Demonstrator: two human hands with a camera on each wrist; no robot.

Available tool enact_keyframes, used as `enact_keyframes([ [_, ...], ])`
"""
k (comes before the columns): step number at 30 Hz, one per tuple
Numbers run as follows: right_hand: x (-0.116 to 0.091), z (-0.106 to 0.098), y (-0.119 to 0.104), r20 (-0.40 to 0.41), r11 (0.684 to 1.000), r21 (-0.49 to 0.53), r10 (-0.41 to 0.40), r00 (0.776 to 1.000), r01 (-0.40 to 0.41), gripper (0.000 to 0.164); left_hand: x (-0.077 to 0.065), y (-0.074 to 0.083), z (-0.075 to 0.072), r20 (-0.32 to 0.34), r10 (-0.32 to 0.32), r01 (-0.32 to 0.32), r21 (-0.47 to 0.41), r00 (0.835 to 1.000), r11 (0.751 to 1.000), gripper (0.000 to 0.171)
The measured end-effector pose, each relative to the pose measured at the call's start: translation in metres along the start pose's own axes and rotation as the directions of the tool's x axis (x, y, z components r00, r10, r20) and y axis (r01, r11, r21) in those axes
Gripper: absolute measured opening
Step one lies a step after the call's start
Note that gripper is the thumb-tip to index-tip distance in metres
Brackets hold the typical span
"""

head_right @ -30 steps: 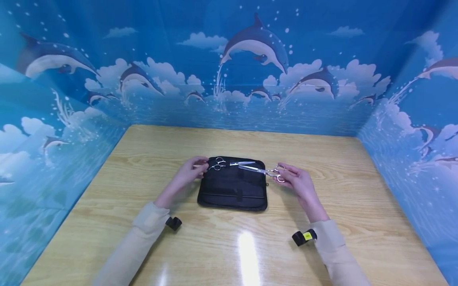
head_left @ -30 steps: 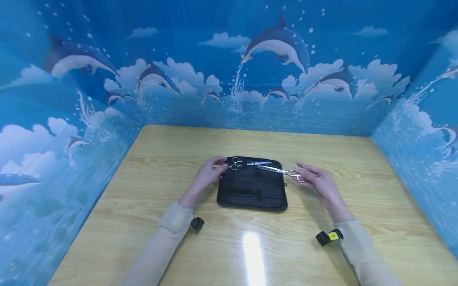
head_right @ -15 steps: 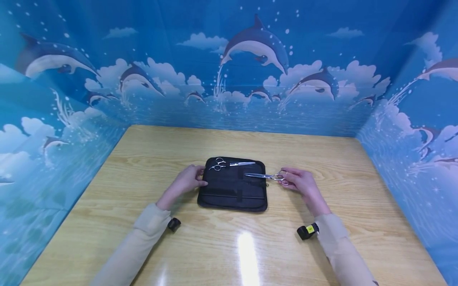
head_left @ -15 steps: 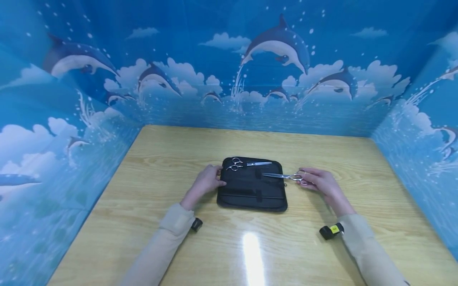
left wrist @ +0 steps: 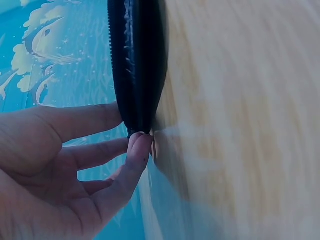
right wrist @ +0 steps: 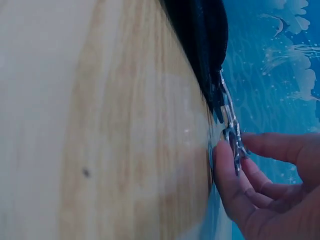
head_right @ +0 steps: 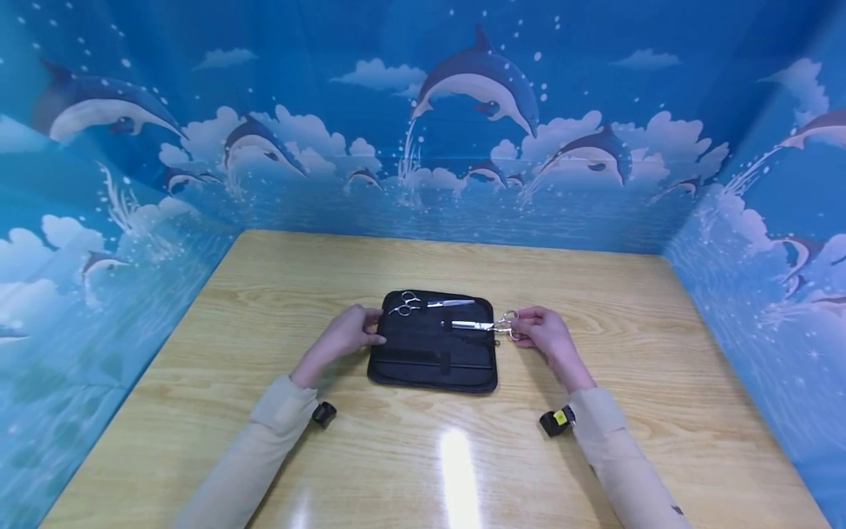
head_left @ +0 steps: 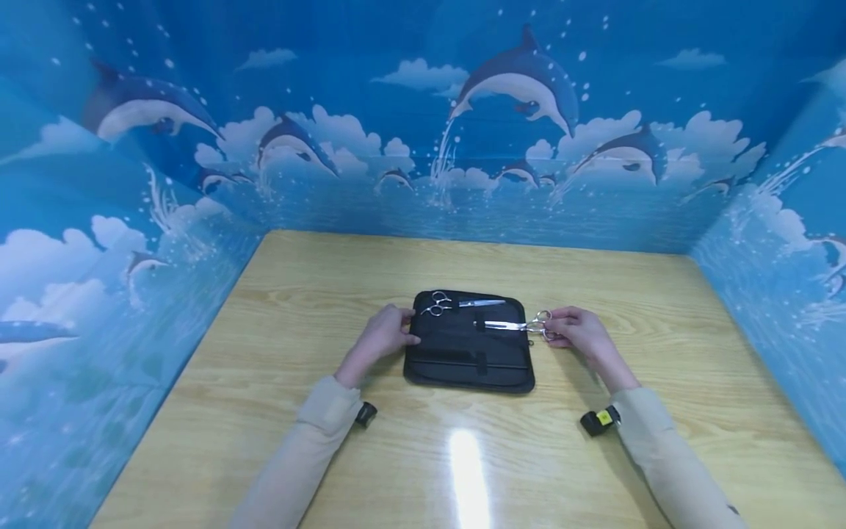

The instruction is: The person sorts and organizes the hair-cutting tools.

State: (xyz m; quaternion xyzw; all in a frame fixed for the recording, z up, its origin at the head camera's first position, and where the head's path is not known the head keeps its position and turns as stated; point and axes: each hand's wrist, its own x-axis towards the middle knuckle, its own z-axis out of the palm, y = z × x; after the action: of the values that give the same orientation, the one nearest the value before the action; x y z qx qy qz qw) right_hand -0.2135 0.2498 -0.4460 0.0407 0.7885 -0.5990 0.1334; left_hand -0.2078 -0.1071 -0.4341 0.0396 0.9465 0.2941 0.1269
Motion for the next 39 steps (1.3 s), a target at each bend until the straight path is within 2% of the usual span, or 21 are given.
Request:
enact_keyframes([
  [3,-0.002,-0.001,0.002,-0.005,0.990,-0.132,-0.047,0.999,0.046,0.053,0.000,0.001,0.001,0.003,-0.006,0.006,0.003,1.000,1.000,0.063],
  [6,-0.004,-0.002,0.004,-0.001,0.958,-0.270,-0.096,0.995,0.092,0.062,0.001,0.001,0.002,0.000,-0.012,0.012,0.003,1.000,1.000,0.063],
  [9,-0.005,-0.001,0.006,0.004,0.933,-0.339,-0.124,0.992,0.118,0.066,0.001,0.001,0.002,-0.005,-0.013,0.013,0.005,1.000,1.000,0.062],
  [15,-0.005,0.006,0.003,-0.009,0.919,-0.378,-0.129,0.992,0.116,0.061,0.002,0.000,0.001,-0.003,-0.006,0.006,0.013,1.000,1.000,0.062],
  [22,0.000,0.014,0.000,-0.029,0.921,-0.378,-0.111,0.993,0.092,0.058,0.002,0.001,0.002,-0.004,-0.001,0.001,0.022,1.000,1.000,0.061],
  [29,0.008,0.019,0.000,-0.014,0.874,-0.465,-0.166,0.986,0.140,0.056,0.003,0.001,0.004,-0.011,-0.001,0.001,0.037,1.000,0.999,0.062],
  [36,0.009,0.016,0.001,0.029,0.863,-0.485,-0.142,0.989,0.138,0.052,0.002,0.002,0.005,-0.013,-0.006,0.007,0.037,1.000,0.999,0.062],
  [39,0.009,0.016,0.000,0.025,0.842,-0.520,-0.153,0.988,0.144,0.048,0.002,0.002,0.004,-0.015,-0.010,0.010,0.029,1.000,1.000,0.062],
])
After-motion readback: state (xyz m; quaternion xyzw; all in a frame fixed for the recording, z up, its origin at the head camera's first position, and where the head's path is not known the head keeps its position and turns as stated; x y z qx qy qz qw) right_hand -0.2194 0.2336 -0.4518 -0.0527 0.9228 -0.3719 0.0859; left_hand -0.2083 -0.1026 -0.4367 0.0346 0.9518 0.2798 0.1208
